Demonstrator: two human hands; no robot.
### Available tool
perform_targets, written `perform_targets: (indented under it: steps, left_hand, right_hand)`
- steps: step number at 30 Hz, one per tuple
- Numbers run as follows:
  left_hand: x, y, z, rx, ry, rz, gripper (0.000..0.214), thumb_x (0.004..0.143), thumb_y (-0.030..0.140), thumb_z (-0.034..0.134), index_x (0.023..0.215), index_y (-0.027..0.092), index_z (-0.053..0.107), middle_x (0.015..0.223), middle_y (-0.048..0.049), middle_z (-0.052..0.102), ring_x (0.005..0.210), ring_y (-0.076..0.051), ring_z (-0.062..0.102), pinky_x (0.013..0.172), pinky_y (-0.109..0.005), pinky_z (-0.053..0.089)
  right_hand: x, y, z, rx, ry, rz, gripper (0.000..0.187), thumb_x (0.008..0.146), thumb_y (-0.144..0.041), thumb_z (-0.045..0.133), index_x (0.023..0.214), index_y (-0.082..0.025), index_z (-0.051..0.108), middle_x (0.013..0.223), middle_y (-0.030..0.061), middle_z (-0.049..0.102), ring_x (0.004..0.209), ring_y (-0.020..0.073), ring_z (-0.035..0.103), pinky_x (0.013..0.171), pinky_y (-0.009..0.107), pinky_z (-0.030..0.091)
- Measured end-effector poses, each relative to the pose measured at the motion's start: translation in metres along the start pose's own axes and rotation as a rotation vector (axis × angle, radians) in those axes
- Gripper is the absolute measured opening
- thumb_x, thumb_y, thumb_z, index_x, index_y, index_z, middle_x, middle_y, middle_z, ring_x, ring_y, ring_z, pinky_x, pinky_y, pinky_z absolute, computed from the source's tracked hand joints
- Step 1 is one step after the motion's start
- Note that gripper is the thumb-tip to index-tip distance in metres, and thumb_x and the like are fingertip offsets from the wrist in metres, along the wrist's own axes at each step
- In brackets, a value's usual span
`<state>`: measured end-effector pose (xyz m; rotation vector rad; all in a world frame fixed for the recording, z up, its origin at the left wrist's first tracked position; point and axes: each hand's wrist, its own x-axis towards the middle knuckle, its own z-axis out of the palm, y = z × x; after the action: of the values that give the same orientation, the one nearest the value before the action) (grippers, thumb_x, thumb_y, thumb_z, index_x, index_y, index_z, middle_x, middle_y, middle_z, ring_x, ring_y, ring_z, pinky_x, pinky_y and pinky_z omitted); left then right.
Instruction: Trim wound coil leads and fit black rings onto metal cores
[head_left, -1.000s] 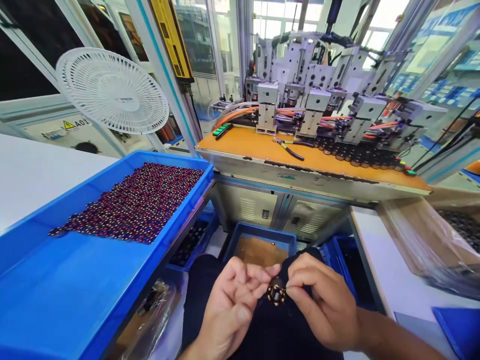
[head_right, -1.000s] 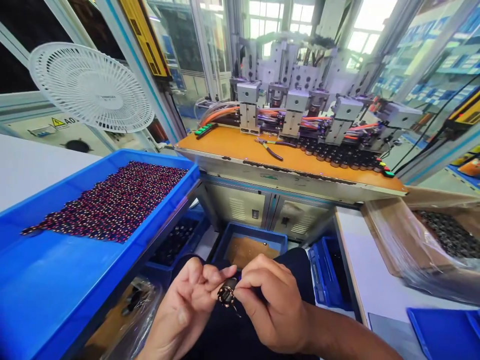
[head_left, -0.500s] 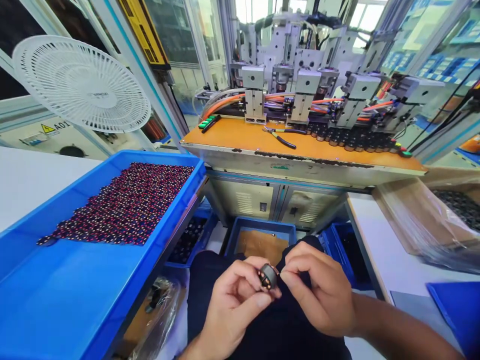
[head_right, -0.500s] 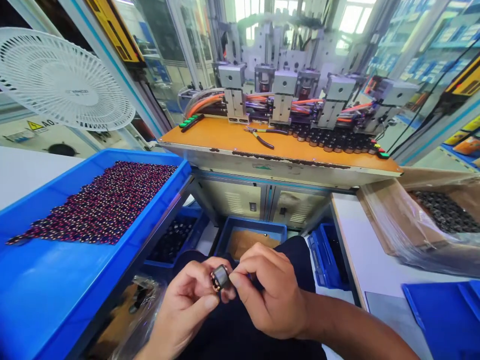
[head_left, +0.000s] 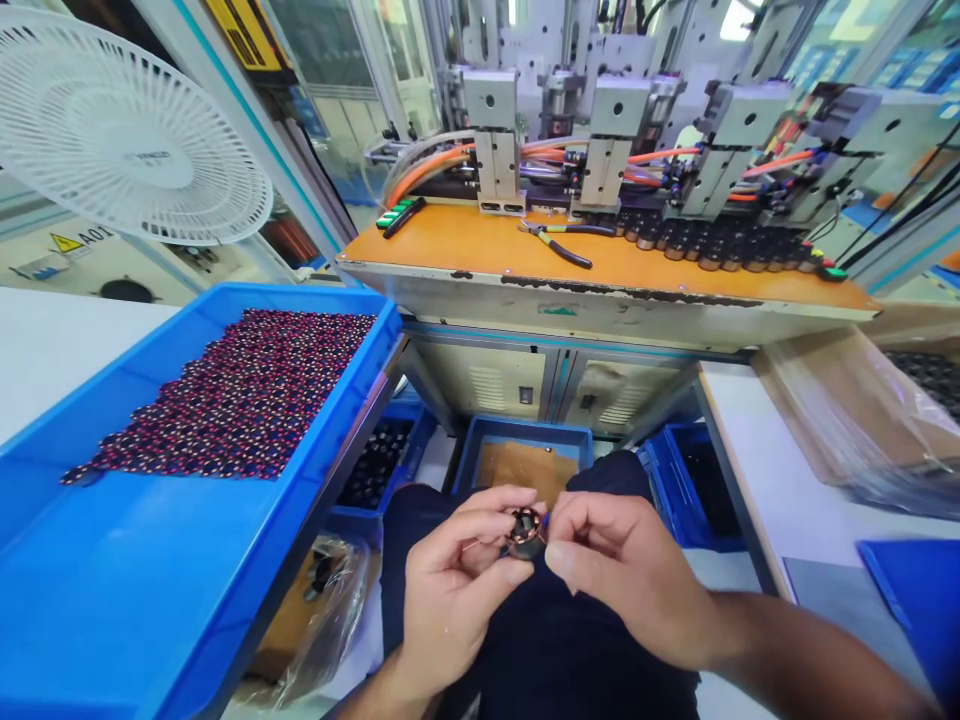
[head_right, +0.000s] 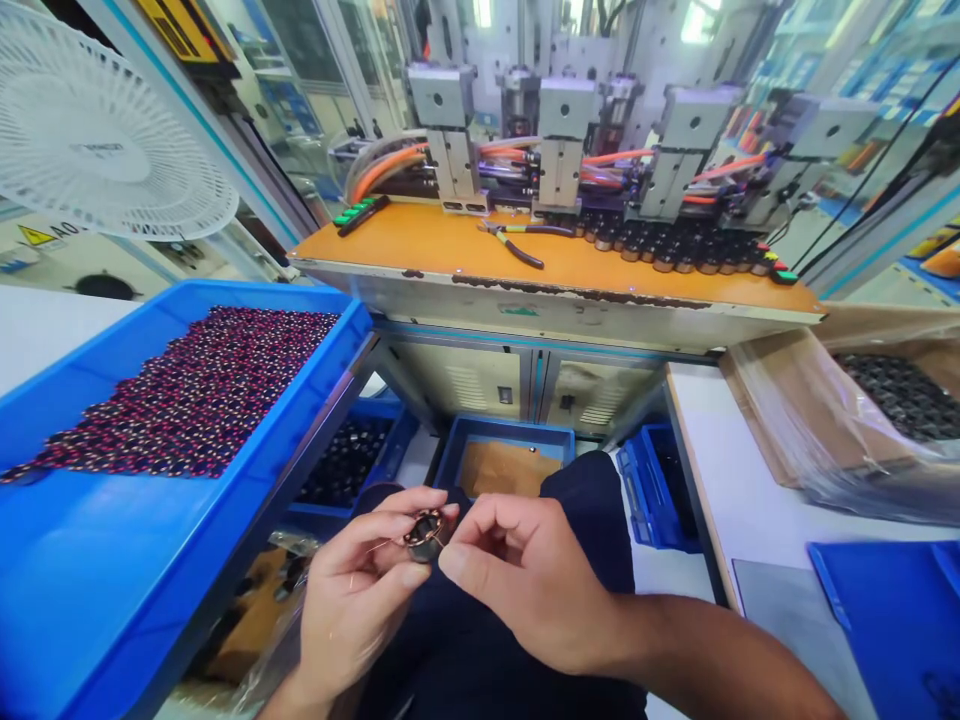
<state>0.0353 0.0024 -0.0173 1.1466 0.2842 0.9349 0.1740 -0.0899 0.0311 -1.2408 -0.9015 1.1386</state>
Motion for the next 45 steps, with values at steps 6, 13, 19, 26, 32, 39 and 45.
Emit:
perform_targets:
  steps: [6,13,19,26,32,39,45]
  left_hand:
    - [0.005,-0.001,-0.002,-0.056,-0.029,-0.031,0.023,0.075,0.017,0.081,0.094,0.029,0.077,0.106,-0.0006,0.079,0.112,-0.021,0.07,0.098,-0.032,0.055]
    - [0.009,-0.001,0.002,-0.136,-0.029,-0.051,0.009,0.082,0.032,0.075,0.09,0.031,0.079,0.112,-0.0042,0.078,0.114,-0.026,0.069,0.098,-0.042,0.055]
    - [0.027,-0.019,-0.004,0.043,0.383,-0.302,0.032,0.067,0.047,0.084,0.08,0.018,0.077,0.095,-0.0097,0.08,0.093,-0.025,0.075,0.083,-0.037,0.059]
    - [-0.004,0.014,0.0,0.661,0.119,0.205,0.041,0.07,0.013,0.081,0.108,0.028,0.076,0.097,-0.0023,0.078,0.078,-0.016,0.071,0.076,-0.023,0.057]
    - [0.007,0.034,0.023,0.78,-0.033,0.317,0.039,0.071,0.016,0.082,0.109,0.027,0.075,0.091,-0.0036,0.079,0.07,-0.017,0.073,0.065,-0.022,0.059]
    - [0.01,0.032,0.016,0.765,-0.125,0.254,0.033,0.076,0.016,0.078,0.107,0.028,0.075,0.097,-0.0031,0.079,0.083,-0.017,0.073,0.075,-0.022,0.058]
    - [0.011,0.032,0.016,0.654,-0.118,0.12,0.031,0.076,0.014,0.078,0.103,0.029,0.078,0.097,-0.0043,0.078,0.072,-0.014,0.07,0.066,-0.02,0.058]
  right_hand:
    - [0.008,0.015,-0.004,0.206,-0.121,0.107,0.029,0.08,-0.039,0.075,0.084,-0.014,0.062,0.072,-0.001,0.055,0.063,0.0081,0.048,0.059,0.021,0.041]
    - [0.009,0.021,0.0,0.123,-0.106,-0.193,0.021,0.082,-0.028,0.072,0.099,-0.016,0.066,0.085,0.0031,0.062,0.073,0.0116,0.057,0.07,0.026,0.05]
    - [0.011,0.019,-0.007,-0.529,0.238,-0.81,0.026,0.078,-0.008,0.067,0.101,-0.019,0.061,0.079,0.0035,0.064,0.07,0.0146,0.061,0.063,0.026,0.053]
    - [0.018,0.033,-0.028,-1.119,0.406,-1.219,0.026,0.082,-0.009,0.064,0.108,-0.012,0.061,0.073,0.0069,0.067,0.066,0.0185,0.064,0.063,0.034,0.059]
    - [0.012,0.033,-0.024,-1.132,0.346,-1.3,0.02,0.086,-0.013,0.06,0.106,-0.011,0.062,0.076,0.0096,0.068,0.071,0.0203,0.065,0.063,0.035,0.059]
    - [0.006,0.009,-0.026,-0.493,0.035,-0.729,0.029,0.086,-0.021,0.066,0.114,-0.016,0.061,0.084,0.0057,0.061,0.076,0.0161,0.059,0.065,0.029,0.055]
    - [0.013,0.0,-0.03,-0.583,-0.053,-0.83,0.005,0.093,-0.016,0.063,0.092,-0.016,0.068,0.078,0.0033,0.063,0.069,0.0113,0.059,0.065,0.024,0.05]
